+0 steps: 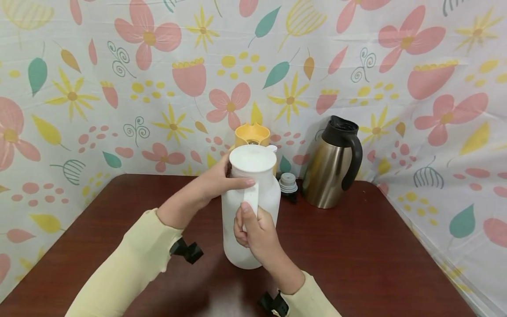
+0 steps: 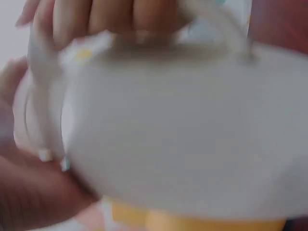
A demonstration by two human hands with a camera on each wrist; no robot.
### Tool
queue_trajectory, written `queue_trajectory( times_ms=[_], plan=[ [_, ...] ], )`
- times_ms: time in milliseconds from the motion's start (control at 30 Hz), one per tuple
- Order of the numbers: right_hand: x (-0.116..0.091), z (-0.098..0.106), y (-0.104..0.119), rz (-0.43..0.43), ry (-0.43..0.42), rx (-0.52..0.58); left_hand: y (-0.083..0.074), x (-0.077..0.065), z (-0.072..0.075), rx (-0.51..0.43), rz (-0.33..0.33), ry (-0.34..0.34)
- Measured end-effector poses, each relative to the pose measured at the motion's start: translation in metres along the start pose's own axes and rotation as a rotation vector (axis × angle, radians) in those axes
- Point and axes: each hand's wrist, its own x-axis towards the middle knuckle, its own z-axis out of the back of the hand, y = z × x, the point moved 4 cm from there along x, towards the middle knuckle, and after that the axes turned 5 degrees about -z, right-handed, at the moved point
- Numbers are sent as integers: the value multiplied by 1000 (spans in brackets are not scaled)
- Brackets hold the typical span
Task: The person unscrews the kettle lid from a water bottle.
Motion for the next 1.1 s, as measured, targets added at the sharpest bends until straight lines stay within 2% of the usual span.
queue_trajectory(
  times_ms=[133,267,333,433,533,667,833,967,1033,1100],
  plan=[
    [1,0,-1,-3,-5,12,10,13,17,-33,-39,159],
    [2,-1,-4,-5,0,28,14,29,25,-10,-66,275],
    [2,-2,-5,-7,3,32,14,34,26,4,-76,313],
    [2,-3,-6,-13,2,27,14,36,24,-3,-85,313],
    [2,-3,-6,-20,5,16,15,33,20,-11,-88,252],
    [1,-2,-5,-11,19,0,12,25,11,-11,-91,136],
    [1,-1,-2,7,36,-10,-2,13,-10,-1,-81,-100],
    [1,1,0,27,39,-11,-9,5,-24,-44,-61,-277],
    [1,1,0,35,41,-9,-11,2,-28,-64,-51,-329],
    [1,1,-1,35,40,-5,-11,1,-29,-76,-38,-351]
  ],
)
